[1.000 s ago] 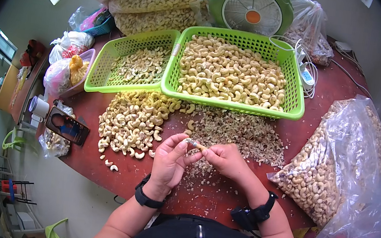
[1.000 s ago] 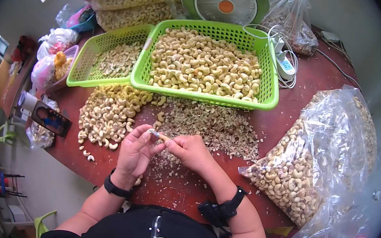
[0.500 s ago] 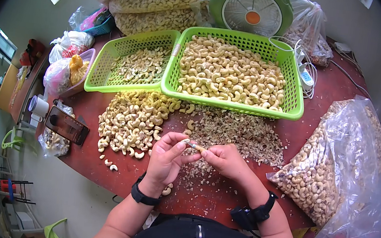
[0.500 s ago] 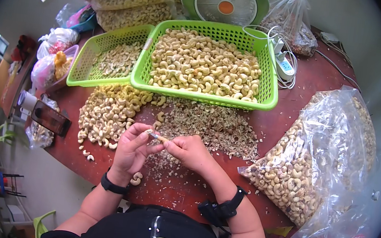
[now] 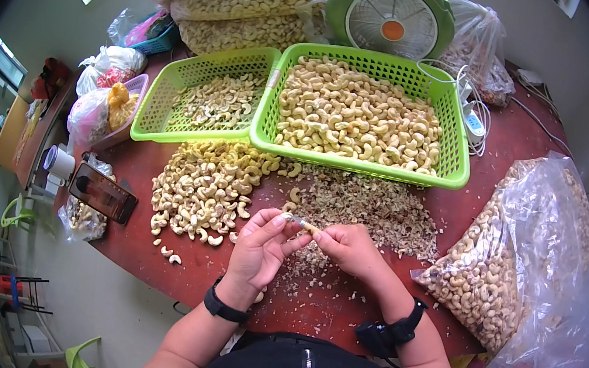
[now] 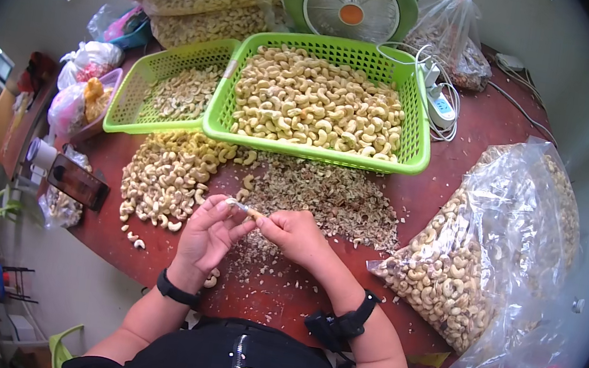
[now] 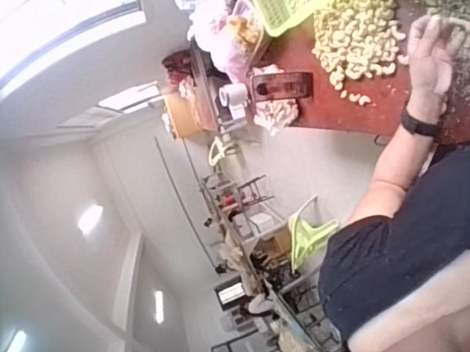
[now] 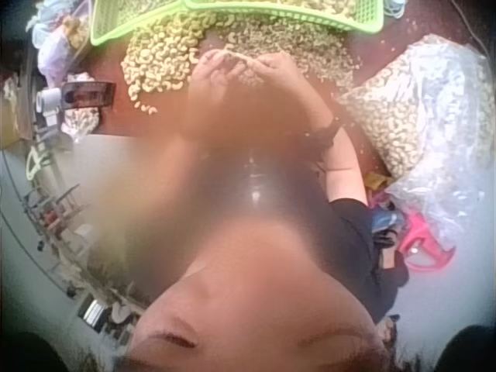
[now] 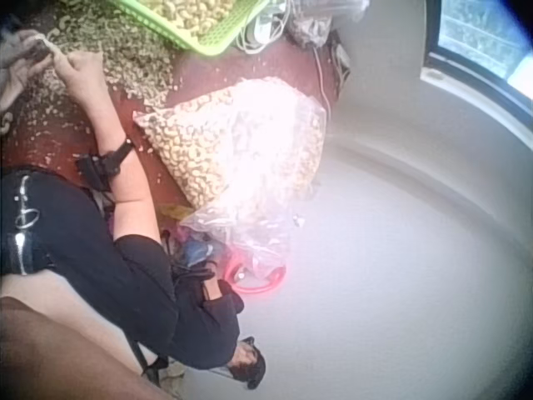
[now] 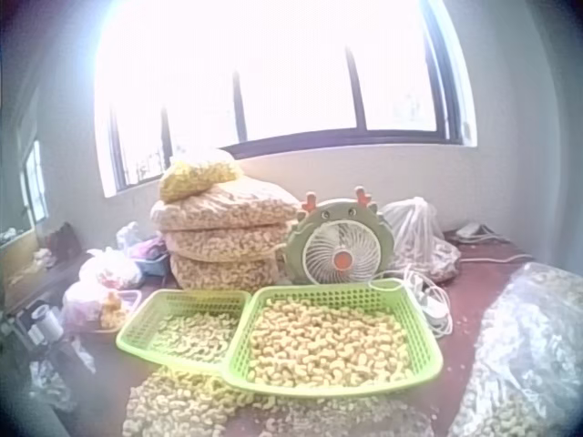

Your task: Peeling the skin off of roasted cashew nuts using a small knife.

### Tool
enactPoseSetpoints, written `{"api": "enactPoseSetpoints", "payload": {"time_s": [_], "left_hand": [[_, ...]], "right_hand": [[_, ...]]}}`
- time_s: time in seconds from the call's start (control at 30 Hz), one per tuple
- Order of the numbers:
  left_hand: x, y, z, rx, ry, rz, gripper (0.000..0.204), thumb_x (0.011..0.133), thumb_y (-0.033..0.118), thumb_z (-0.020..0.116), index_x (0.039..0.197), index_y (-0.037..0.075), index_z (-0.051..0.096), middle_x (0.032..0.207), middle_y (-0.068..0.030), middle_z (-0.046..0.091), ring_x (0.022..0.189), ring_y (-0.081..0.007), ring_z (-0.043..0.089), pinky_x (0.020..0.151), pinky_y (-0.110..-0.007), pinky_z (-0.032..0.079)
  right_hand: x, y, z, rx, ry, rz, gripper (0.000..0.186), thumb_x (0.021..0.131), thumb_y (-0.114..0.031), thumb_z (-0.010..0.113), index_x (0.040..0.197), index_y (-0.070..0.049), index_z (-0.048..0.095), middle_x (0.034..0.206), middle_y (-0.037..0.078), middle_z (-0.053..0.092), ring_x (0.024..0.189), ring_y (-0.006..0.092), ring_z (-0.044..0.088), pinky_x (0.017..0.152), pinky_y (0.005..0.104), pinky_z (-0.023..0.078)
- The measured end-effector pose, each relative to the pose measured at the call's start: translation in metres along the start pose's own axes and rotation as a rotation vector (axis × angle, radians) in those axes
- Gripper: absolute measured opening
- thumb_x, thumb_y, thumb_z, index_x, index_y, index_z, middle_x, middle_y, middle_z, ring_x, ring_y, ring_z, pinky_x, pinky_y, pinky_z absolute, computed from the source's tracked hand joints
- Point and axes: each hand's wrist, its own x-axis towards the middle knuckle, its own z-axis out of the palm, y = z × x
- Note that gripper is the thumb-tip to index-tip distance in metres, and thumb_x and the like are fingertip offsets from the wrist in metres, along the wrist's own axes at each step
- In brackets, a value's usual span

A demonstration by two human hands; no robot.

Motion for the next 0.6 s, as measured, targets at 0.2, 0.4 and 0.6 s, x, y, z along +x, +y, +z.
{"api": "enactPoseSetpoints", "payload": {"time_s": [0.2, 0.4, 0.6], "left_hand": [[0.0013, 0.0022, -0.0009, 0.074, 0.031, 0.021, 0.016, 0.082, 0.005, 0.052, 0.098, 0.004, 0.053, 0.091, -0.0108, 0.058, 0.091, -0.0219, 0.056, 0.076, -0.040, 0.052], [-0.0007, 0.0019, 0.0013, 0.067, 0.009, 0.026, 0.019, 0.081, 0.004, 0.052, 0.100, 0.002, 0.053, 0.092, -0.0116, 0.058, 0.090, -0.0216, 0.057, 0.075, -0.039, 0.052], [-0.0043, -0.0018, 0.0021, 0.151, 0.035, 0.118, 0.018, 0.082, 0.004, 0.051, 0.100, 0.002, 0.053, 0.089, -0.0100, 0.058, 0.088, -0.0206, 0.057, 0.073, -0.039, 0.052]], "right_hand": [[-0.0011, -0.0044, -0.0013, 0.018, -0.032, 0.006, 0.037, 0.081, -0.032, 0.053, 0.062, 0.000, 0.055, 0.046, 0.005, 0.044, 0.044, 0.0091, 0.038, 0.042, 0.0275, 0.033], [-0.0035, -0.0083, -0.0016, 0.019, -0.043, 0.006, 0.039, 0.081, -0.033, 0.052, 0.060, 0.000, 0.054, 0.044, 0.004, 0.041, 0.042, 0.0088, 0.036, 0.041, 0.0275, 0.031], [-0.0026, -0.0071, -0.0008, 0.016, -0.032, 0.002, 0.039, 0.080, -0.033, 0.053, 0.060, 0.000, 0.054, 0.044, 0.005, 0.041, 0.042, 0.0094, 0.036, 0.040, 0.0277, 0.031]]}}
